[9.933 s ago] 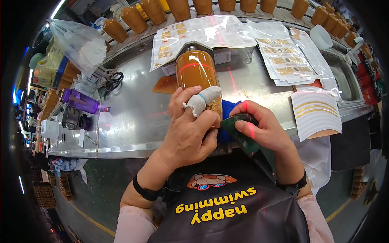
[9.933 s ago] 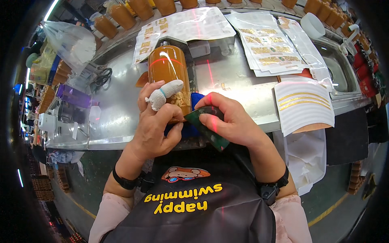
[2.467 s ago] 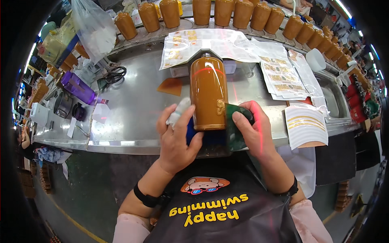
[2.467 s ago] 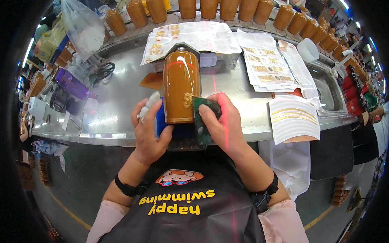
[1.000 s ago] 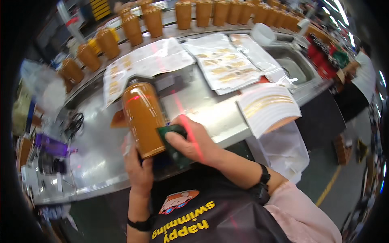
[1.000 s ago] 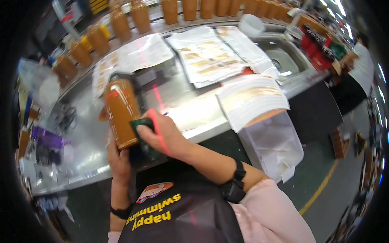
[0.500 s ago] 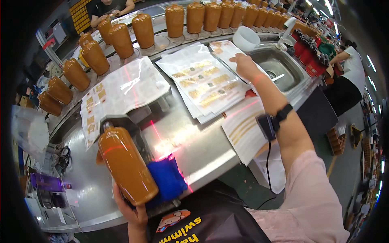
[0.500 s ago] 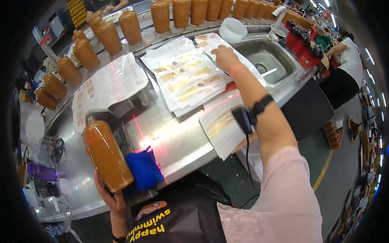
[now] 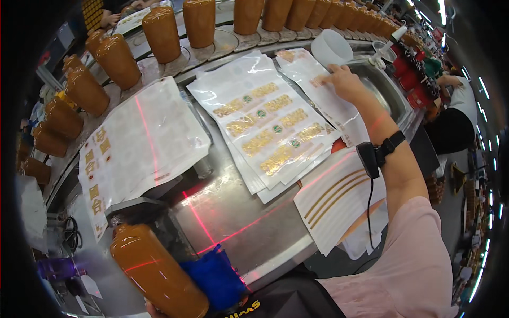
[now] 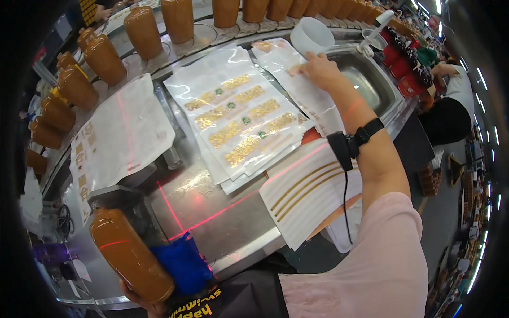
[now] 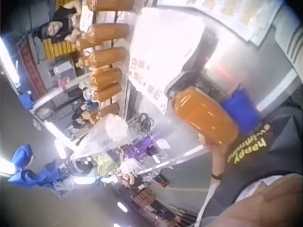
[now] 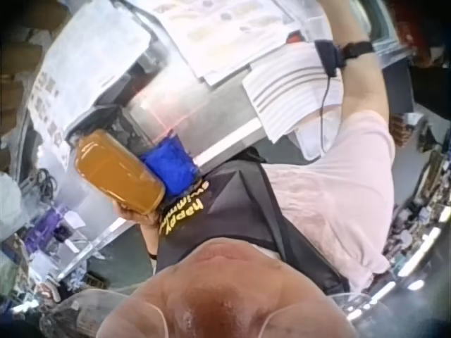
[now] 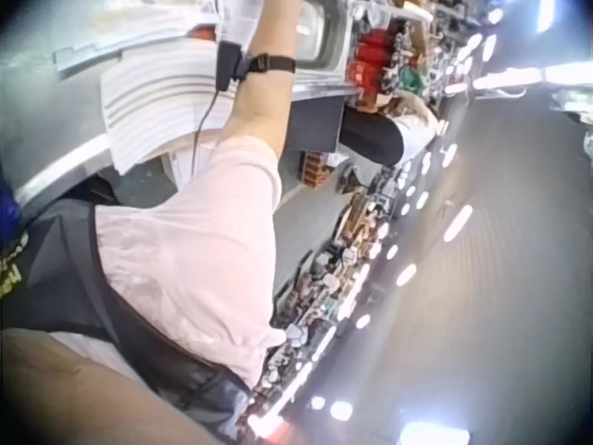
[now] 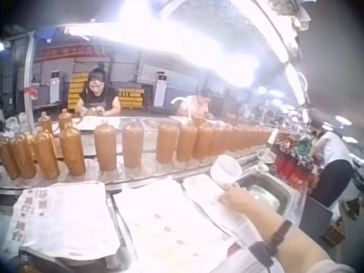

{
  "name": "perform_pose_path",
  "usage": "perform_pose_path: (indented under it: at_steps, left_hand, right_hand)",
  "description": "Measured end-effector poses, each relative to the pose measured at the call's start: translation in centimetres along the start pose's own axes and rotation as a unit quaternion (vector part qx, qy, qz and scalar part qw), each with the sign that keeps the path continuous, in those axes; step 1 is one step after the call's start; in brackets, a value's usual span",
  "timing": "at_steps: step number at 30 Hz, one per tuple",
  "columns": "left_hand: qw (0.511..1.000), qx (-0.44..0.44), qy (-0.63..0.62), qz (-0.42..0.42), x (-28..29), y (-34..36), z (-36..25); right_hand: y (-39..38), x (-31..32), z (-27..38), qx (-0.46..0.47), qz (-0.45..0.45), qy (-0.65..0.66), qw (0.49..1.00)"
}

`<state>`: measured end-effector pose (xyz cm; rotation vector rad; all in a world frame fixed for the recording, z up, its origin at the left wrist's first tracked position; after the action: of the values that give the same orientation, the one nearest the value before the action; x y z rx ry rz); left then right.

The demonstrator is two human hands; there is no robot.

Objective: The person applies labels to bottles by hand, smoothing them with a scraper and a cloth before placing them on a floor mat. This process is repeated for multiple bottles and different labels.

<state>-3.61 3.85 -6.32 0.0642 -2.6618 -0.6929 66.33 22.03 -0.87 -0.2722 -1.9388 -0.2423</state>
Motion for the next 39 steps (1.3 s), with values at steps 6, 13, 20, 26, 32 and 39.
perform_pose_path:
  at_steps: [6, 13, 20, 26, 32, 39]
  left_hand:
    - [0.997, 0.074, -0.039, 0.006, -0.4, -0.1, 1.5]
    - [0.999, 0.047, 0.005, -0.008, 0.2, 0.3, 0.8]
    - [0.995, 0.047, 0.088, -0.026, 0.3, 0.5, 0.1]
    - [0.995, -0.020, 0.094, 0.038, -2.5, 2.1, -3.0]
    - [0.994, 0.003, -0.052, 0.092, -4.1, 3.6, -5.6]
    - [0.996, -0.051, 0.053, 0.043, -3.7, 6.3, -7.7]
  right_hand:
    - [-1.0, 0.0, -1.7, -0.040, -0.089, 0.126, 0.987]
    - [0.9, -4.8, -7.9, -0.232, -0.057, 0.335, 0.911]
    - [1.6, 1.9, -4.8, -0.130, -0.211, 0.157, 0.956]
    - [3.0, 1.3, 5.9, -0.004, 0.018, 0.345, 0.938]
    - [0.7, 6.5, 8.9, 0.099, -0.217, 0.184, 0.953]
    - [-14.3, 22.6, 22.2, 0.271, -0.213, 0.487, 0.803]
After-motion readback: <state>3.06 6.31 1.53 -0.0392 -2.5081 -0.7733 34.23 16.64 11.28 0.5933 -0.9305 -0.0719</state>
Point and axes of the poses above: each hand's wrist, its own y-axis towards the middle knuckle, its own x-axis out of the back of the hand, z = x × y, the point moved 8 cm from there along y, towards the middle knuckle, and after that the axes turned 11 degrees about -z, right-handed, at the moved point
